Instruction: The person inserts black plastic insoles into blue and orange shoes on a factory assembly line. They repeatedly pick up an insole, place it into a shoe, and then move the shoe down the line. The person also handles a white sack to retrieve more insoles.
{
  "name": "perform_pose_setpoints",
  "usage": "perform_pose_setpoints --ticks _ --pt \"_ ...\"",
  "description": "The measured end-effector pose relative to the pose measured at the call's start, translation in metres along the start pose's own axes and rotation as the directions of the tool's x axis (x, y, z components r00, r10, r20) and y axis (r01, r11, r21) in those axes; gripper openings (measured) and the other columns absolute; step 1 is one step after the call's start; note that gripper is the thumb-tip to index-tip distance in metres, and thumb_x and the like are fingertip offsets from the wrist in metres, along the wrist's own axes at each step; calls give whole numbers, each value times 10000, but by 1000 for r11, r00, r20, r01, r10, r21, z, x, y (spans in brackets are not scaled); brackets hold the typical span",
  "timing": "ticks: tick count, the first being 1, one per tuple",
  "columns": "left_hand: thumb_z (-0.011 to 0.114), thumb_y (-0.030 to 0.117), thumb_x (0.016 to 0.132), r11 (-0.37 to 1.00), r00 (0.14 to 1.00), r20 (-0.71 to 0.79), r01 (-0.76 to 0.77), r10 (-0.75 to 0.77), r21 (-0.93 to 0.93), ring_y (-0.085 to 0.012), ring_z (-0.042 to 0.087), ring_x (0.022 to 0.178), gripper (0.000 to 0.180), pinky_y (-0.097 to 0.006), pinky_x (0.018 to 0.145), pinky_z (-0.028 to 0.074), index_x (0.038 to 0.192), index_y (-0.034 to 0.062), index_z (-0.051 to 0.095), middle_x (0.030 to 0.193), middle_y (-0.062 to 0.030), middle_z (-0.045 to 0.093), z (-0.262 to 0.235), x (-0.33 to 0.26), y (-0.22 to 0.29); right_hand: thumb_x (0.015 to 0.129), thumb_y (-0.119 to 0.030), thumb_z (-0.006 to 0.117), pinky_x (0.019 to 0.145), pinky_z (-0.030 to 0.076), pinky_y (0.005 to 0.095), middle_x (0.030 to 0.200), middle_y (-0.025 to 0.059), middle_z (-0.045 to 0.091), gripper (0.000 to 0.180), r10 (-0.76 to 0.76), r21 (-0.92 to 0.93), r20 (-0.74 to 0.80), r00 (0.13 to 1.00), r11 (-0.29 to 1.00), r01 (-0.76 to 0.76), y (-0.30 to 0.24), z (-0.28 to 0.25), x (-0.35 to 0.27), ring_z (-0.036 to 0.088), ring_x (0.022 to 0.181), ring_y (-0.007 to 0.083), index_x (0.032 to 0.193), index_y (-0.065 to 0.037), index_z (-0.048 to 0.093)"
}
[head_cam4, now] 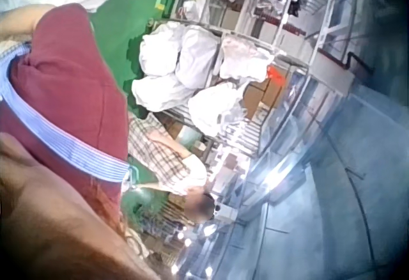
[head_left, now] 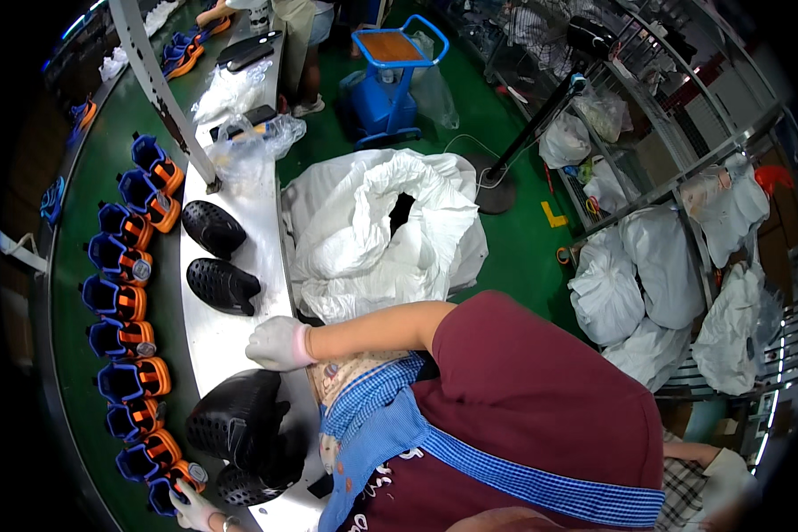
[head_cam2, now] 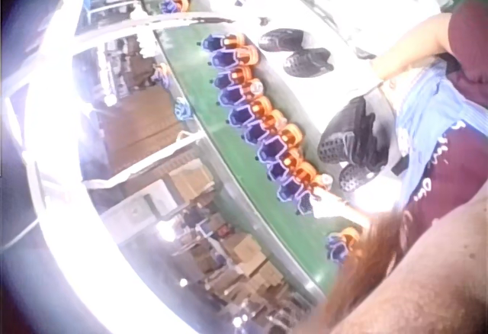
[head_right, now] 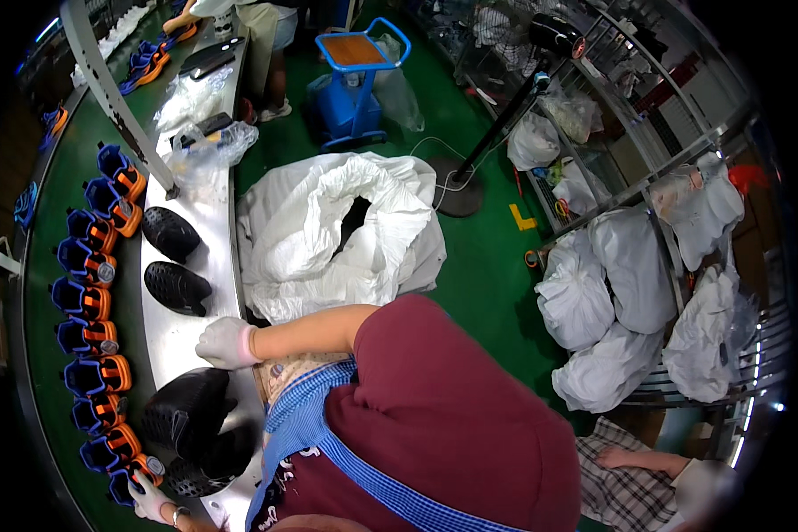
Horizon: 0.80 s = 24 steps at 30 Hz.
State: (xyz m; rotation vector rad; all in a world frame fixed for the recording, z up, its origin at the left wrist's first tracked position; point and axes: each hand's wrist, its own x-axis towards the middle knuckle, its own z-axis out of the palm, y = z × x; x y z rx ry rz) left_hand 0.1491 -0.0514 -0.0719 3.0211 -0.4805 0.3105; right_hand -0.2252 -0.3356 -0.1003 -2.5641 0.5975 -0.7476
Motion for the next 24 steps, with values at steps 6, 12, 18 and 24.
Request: perform_pose_setpoints --ticks 6,12,18,24 --pt "625 631 810 772 979 204 128 2 -622 -414 540 1134 841 -411 980 450 1374 22 491 1250 -272 566 57 23 -44 794 -194 587 598 495 420 678 87 577 143 -13 15 -36 999 1000 13 -3 9 3 608 674 300 691 -98 565" --pt "635 521 854 826 945 317 112 84 -553 -319 568 1093 733 -373 947 467 1349 -4 506 1251 -225 584 28 3 -1 785 -204 574 613 496 445 678 104 607 160 62 26 8 998 998 -62 7 -3 -4 619 678 318 678 -85 590" --pt "644 411 899 755 914 388 172 117 -633 -224 596 1051 625 -335 915 484 1324 -31 521 1252 -177 602 29 6 -17 813 -280 580 724 509 442 772 105 629 176 143 -42 288 947 990 -136 6 7 9 629 788 320 778 -116 632" --pt "689 345 873 821 967 244 75 80 -565 -189 626 963 557 -318 887 476 1300 12 564 1142 -157 669 15 -12 7 879 -265 544 712 504 463 773 177 643 254 188 -50 489 852 981 -188 9 24 15 627 726 363 812 -58 676"
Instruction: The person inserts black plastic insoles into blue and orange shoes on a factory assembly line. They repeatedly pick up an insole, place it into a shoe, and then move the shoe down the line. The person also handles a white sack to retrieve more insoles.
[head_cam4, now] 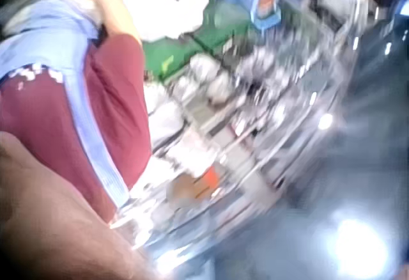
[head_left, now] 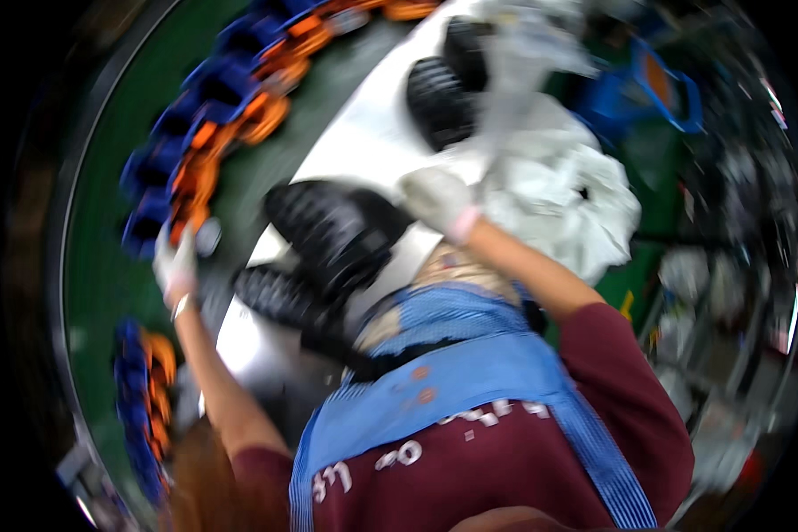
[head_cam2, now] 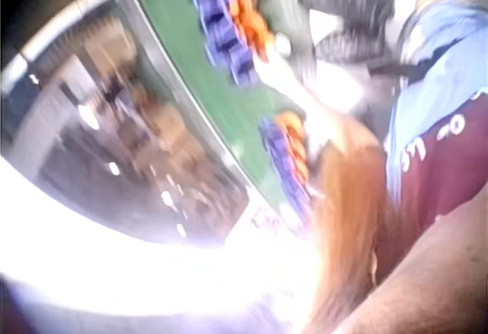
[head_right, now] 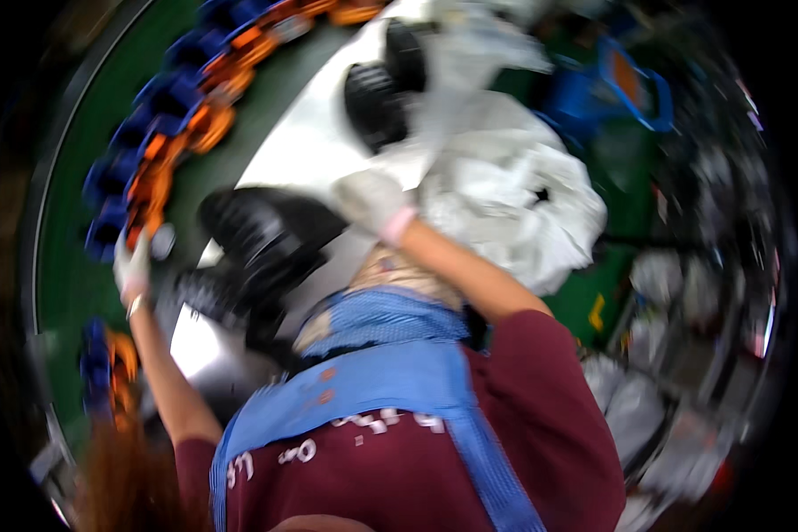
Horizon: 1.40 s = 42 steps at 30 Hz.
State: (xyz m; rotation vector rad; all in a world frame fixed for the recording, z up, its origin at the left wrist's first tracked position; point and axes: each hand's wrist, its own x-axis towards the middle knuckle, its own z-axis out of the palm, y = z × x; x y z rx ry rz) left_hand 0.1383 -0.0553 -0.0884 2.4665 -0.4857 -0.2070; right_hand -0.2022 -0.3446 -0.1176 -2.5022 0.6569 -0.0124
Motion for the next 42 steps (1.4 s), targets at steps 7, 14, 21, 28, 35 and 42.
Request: perform_pose_setpoints --ticks 7,14,21,28,35,42 --pt "678 328 878 947 999 19 49 -45 -319 -244 556 1137 720 -331 798 528 1490 185 329 1407 -193 441 6 -47 -26 872 -110 619 764 537 347 906 152 687 123 -102 109 -374 922 982 153 -22 -63 -47 683 836 279 960 -53 684" --pt "687 326 846 909 995 -76 30 -68 -415 -267 566 1192 630 -332 969 466 1367 29 493 1323 -188 561 10 -101 -34 842 -184 643 904 469 413 1127 130 634 314 -272 -378 -285 919 913 153 -21 -138 -4 594 1046 334 1147 -110 626" --pt "639 247 905 900 988 78 154 -134 -407 -188 625 1051 495 -284 834 511 1344 52 519 1255 -185 587 -11 -141 0 750 -113 691 806 506 350 1113 144 585 474 -191 -184 26 981 964 192 65 -148 38 621 908 272 1203 -58 560" --pt "632 239 906 935 997 39 70 -60 -347 -180 650 968 442 -289 847 516 1299 50 556 1138 -135 630 3 -140 -8 695 -69 738 715 499 329 986 123 569 408 -265 -218 107 958 934 282 52 -160 45 583 780 237 1064 -9 576" --pt "624 382 858 906 993 7 111 -118 -409 -309 648 1035 505 -367 926 499 1247 60 602 1153 -190 645 -5 -148 3 792 31 616 715 483 295 889 75 549 181 -228 -171 48 973 957 233 37 -198 41 560 772 158 958 -13 557" --pt "631 298 882 899 999 -1 42 -47 -436 -200 631 904 456 -315 797 508 1274 70 586 1159 -151 641 -2 -128 -3 682 -105 712 839 501 340 1135 157 569 498 -303 -320 163 939 884 340 63 -167 49 593 940 269 1151 -9 577"
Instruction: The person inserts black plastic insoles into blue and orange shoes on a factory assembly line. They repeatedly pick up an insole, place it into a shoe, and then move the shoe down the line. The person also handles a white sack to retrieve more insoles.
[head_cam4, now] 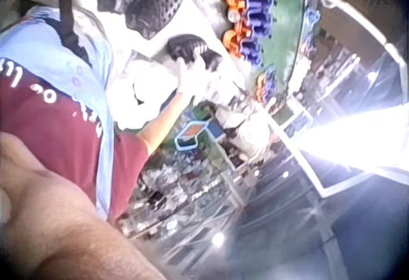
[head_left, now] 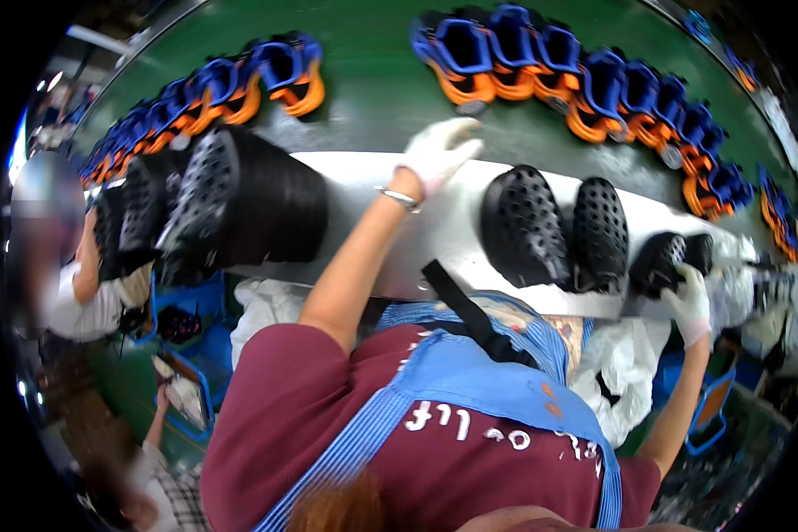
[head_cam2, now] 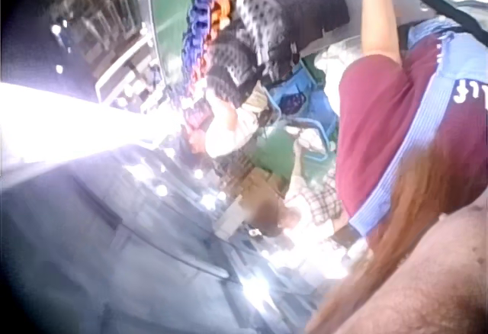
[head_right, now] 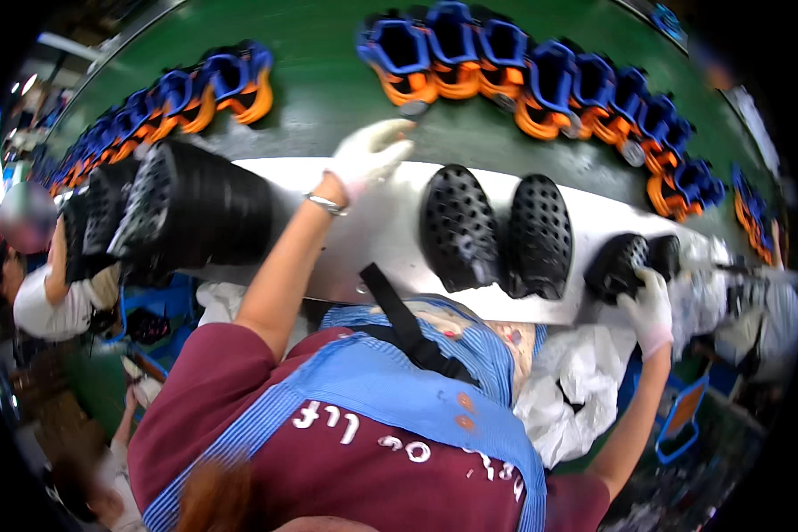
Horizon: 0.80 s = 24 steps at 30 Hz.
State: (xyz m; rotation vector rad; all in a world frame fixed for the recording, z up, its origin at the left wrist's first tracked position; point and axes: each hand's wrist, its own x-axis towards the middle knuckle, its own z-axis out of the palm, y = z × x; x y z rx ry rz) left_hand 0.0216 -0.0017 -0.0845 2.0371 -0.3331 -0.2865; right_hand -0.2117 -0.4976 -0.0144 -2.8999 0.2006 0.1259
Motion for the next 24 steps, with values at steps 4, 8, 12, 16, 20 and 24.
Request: perform_pose_setpoints --ticks 4,8,12,16,20,24 --pt "625 236 905 983 998 -54 -33 24 -178 -152 636 859 372 -286 769 515 1219 38 620 1065 -88 673 9 0 -13 707 -108 771 748 518 312 1007 101 579 440 62 181 1 998 982 -62 -20 -3 5 602 831 205 1098 -23 587" --pt "590 179 948 879 987 115 153 -112 -452 -47 508 641 377 -201 551 427 1293 32 556 908 6 590 15 6 -8 692 -156 779 756 522 319 977 104 572 422 60 152 16 998 986 -62 -25 -18 -2 601 802 218 1051 -24 599" --pt "592 185 950 927 988 75 150 -132 -344 -63 563 815 388 -211 699 477 1304 30 556 1043 -15 608 8 4 11 684 -121 777 743 507 296 973 75 568 418 95 110 47 994 989 -100 -38 -43 -7 597 807 175 1049 -33 594" --pt "574 214 968 944 991 34 137 -133 -301 -120 609 970 396 -256 812 507 1326 46 548 1186 -54 608 -8 5 16 688 -174 778 706 498 307 903 85 545 369 104 109 -1 995 989 -103 -63 -65 -6 571 744 187 974 -21 602" --pt "573 216 966 937 995 8 99 -102 -336 -103 605 945 383 -248 819 497 1310 49 566 1158 -27 621 -11 8 30 684 -203 777 723 507 312 921 89 560 386 89 103 -32 996 991 -85 -72 -68 4 586 766 199 977 -21 605" --pt "584 211 953 954 994 55 101 -89 -282 -89 591 943 371 -240 810 494 1283 40 587 1122 -23 624 -7 5 29 706 -205 758 729 513 328 902 98 567 324 28 70 44 999 997 -32 -65 -52 7 604 777 221 932 -34 601"
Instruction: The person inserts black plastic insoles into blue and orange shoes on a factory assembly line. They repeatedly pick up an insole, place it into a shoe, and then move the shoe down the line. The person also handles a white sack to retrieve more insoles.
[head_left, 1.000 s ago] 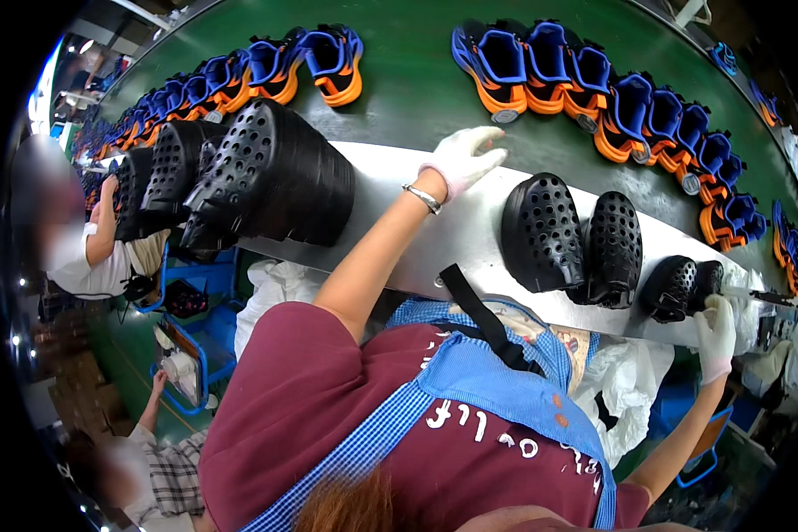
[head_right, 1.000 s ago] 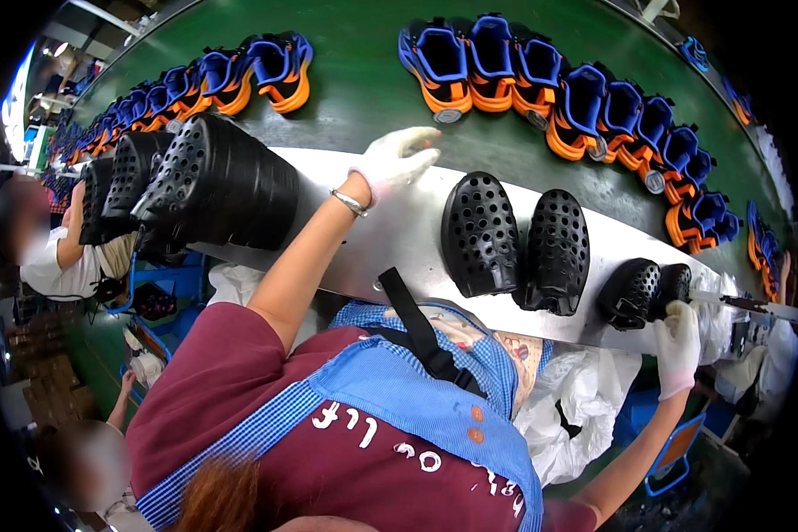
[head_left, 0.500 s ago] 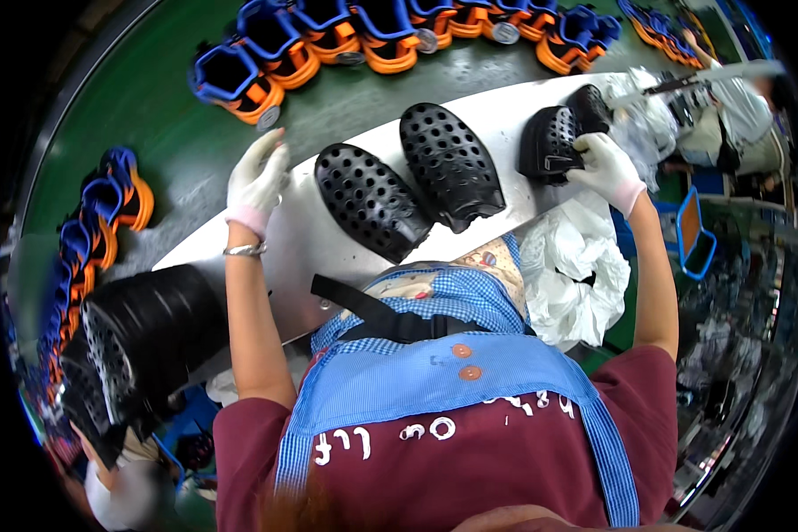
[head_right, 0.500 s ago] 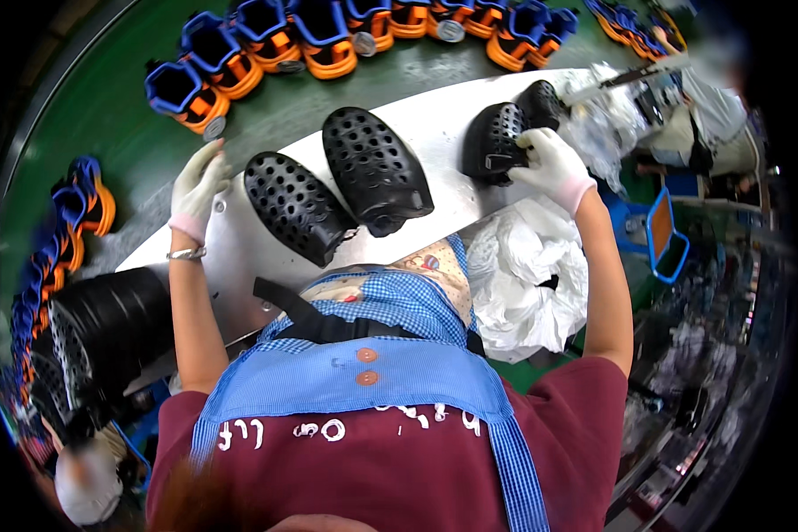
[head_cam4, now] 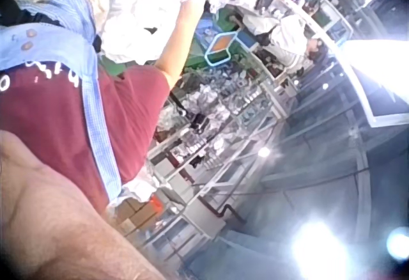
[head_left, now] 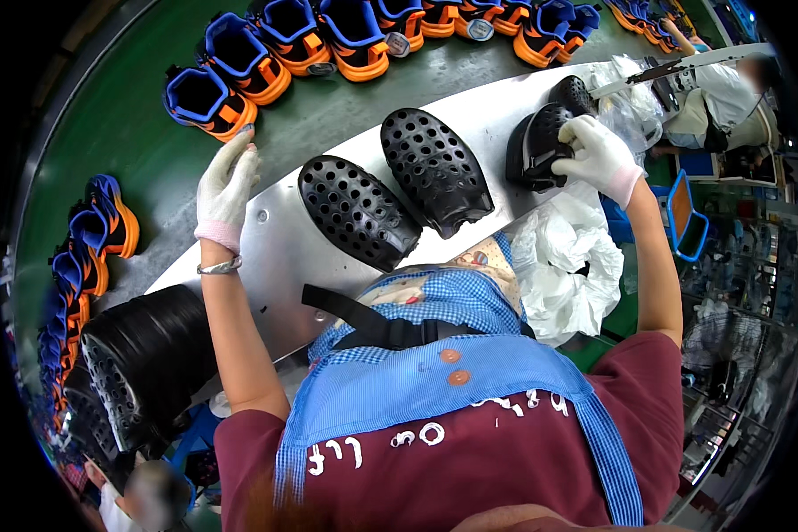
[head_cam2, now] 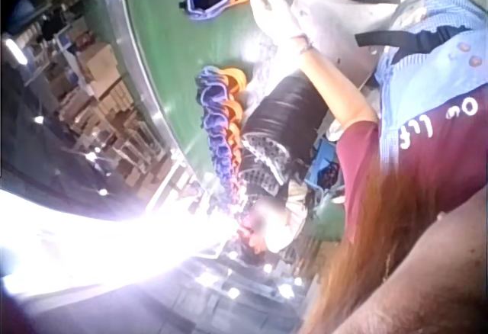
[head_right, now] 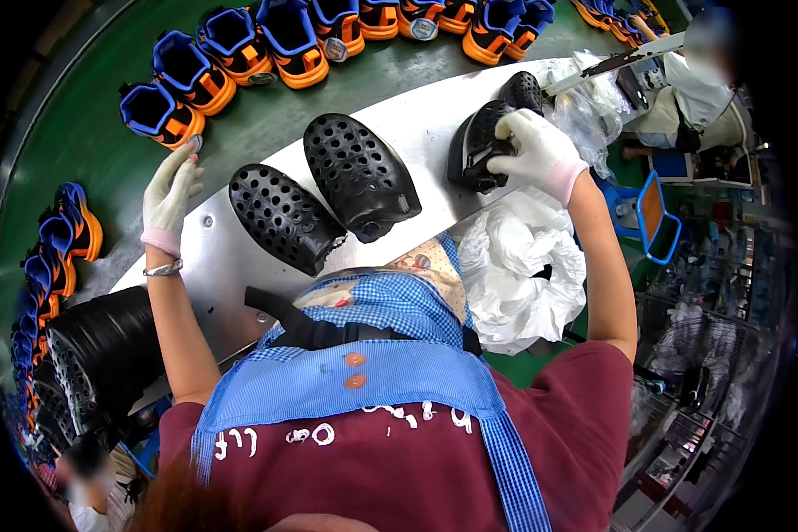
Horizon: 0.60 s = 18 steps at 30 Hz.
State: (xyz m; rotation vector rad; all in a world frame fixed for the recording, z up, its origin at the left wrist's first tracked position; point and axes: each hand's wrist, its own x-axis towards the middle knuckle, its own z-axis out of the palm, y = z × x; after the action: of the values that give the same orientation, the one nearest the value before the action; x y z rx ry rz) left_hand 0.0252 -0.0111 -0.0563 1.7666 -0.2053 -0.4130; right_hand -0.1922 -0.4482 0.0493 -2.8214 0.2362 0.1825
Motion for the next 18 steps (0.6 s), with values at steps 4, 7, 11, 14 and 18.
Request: perform_pose_setpoints --ticks 4,7,11,14,18 --pt "583 217 956 999 999 31 40 -40 -11 -90 593 948 374 -244 804 496 1283 35 584 1057 -16 615 -1 2 -9 729 -205 740 759 512 346 921 100 594 299 40 43 60 997 998 -43 8 1 9 628 846 242 929 -35 597" --pt "576 244 970 999 996 79 49 -48 -15 -134 608 992 413 -263 839 508 1328 39 547 1203 -72 597 0 5 -11 779 -189 703 910 477 351 1092 147 594 390 17 -219 -122 992 975 -43 42 35 -6 599 1020 294 1130 -52 600" --pt "573 248 971 997 993 97 63 -67 44 -128 607 994 411 -262 831 513 1324 38 548 1188 -69 600 0 4 -14 868 -239 630 936 469 371 1162 189 576 446 168 176 -194 967 975 -134 42 60 -32 589 1055 328 1263 -51 545" --pt "574 252 971 996 994 81 65 -70 61 -121 604 987 412 -258 823 513 1323 40 549 1177 -65 601 -5 6 -12 864 -267 639 950 462 377 1179 183 579 469 315 367 -252 915 906 -211 10 61 -35 583 1075 322 1274 -60 544" --pt "577 240 971 997 994 86 65 -68 41 -110 601 966 409 -240 808 507 1321 31 546 1168 -61 600 1 11 -7 826 -385 673 962 446 401 1210 163 591 554 27 -24 -327 945 999 -37 -20 54 -21 563 1112 330 1264 -67 557"
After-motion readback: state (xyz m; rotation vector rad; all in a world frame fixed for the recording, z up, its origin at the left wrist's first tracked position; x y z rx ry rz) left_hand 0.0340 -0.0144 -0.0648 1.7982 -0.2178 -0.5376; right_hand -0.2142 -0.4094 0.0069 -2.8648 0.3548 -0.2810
